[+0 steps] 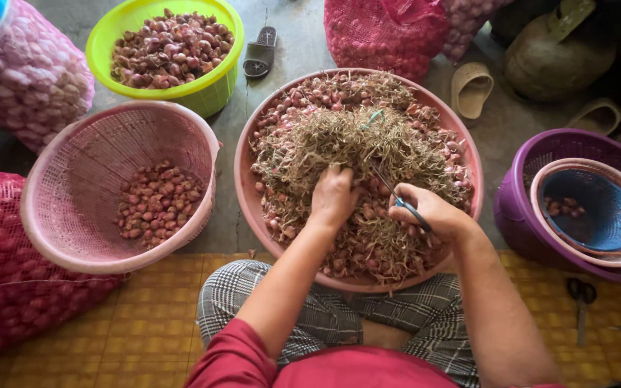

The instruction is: The person sits on the floor in front of a large basin of shallots with dry stems. They pick up individual shallots, cut off the dry roots and stems with scissors, and place the trimmed shallots into a pink basket beside them, discarding trimmed tops into a purple basket.

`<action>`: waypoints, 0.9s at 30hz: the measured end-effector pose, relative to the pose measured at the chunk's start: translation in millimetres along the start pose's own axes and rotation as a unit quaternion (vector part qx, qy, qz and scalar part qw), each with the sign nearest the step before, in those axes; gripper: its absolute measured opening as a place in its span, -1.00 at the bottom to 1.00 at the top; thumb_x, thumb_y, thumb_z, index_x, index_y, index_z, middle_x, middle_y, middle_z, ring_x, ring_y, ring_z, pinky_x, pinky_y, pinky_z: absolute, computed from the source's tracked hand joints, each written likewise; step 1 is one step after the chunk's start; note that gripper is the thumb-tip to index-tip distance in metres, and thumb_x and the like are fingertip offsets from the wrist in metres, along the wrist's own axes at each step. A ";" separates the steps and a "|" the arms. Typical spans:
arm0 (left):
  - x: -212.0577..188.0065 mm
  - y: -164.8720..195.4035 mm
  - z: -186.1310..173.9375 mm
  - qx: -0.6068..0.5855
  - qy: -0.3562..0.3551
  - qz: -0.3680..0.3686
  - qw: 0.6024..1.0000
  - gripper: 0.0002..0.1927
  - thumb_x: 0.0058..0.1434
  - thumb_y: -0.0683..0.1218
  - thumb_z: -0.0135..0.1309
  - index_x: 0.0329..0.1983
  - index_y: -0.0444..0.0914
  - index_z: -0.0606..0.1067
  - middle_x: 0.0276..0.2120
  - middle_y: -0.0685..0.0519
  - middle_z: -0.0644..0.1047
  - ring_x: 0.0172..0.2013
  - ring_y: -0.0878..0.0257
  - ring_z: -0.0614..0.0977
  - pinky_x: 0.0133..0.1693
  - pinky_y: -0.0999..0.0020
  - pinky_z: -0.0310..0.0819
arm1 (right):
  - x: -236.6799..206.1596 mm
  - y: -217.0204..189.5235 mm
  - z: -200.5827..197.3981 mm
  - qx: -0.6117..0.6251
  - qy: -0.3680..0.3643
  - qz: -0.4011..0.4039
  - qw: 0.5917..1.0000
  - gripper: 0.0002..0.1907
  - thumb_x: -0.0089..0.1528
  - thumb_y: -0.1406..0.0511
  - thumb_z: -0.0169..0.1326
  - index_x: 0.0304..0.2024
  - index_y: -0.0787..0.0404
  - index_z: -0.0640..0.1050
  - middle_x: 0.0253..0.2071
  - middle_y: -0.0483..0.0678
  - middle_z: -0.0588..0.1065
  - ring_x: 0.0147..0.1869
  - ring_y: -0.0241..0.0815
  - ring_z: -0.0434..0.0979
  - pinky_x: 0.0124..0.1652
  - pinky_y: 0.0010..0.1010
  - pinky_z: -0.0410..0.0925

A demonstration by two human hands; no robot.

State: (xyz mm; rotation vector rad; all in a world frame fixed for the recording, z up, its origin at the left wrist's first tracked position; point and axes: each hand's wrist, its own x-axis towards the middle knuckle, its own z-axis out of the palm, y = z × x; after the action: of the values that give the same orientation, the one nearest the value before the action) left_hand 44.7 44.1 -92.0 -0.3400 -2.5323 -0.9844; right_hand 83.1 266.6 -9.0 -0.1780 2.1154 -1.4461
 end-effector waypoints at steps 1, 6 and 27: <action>-0.1 4.7 -2.4 0.035 -0.011 0.007 0.999 -0.69 0.04 -0.04 0.31 -0.22 -0.29 0.56 -0.12 -0.19 0.57 -0.10 -0.14 0.62 -0.12 0.05 0.53 | -5.1 -2.5 -0.2 -0.018 0.003 0.007 1.000 -0.58 0.11 0.03 0.27 -0.23 0.14 0.46 -0.52 -0.19 0.39 -0.57 -0.40 0.37 -0.58 -0.55 0.24; -7.1 -0.4 -25.7 -0.158 -0.044 -0.087 0.983 -0.72 0.08 -0.04 0.35 -0.25 -0.30 0.60 -0.40 -0.09 0.60 -0.40 0.09 0.62 -0.30 0.22 0.52 | -20.4 -15.3 -8.7 -0.104 -0.021 0.071 0.992 -0.49 0.04 0.00 0.32 -0.22 0.20 0.46 -0.54 -0.14 0.39 -0.61 -0.35 0.31 -0.62 -0.46 0.18; -29.6 -27.6 -10.6 -0.412 -0.005 -0.240 0.879 -0.79 0.29 -0.08 0.00 -0.12 -0.28 0.52 -0.38 0.01 0.65 -0.40 0.23 0.66 -0.38 0.32 0.51 | 7.8 -14.4 3.7 -0.053 0.019 0.026 0.998 -0.56 0.11 0.04 0.29 -0.25 0.21 0.46 -0.54 -0.17 0.39 -0.54 -0.35 0.37 -0.54 -0.48 0.26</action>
State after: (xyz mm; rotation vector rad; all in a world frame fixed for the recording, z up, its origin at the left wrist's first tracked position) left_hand 64.0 14.5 -114.5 0.0813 -2.0918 -2.2414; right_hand 75.7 254.5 -0.1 -0.1356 2.2123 -1.3173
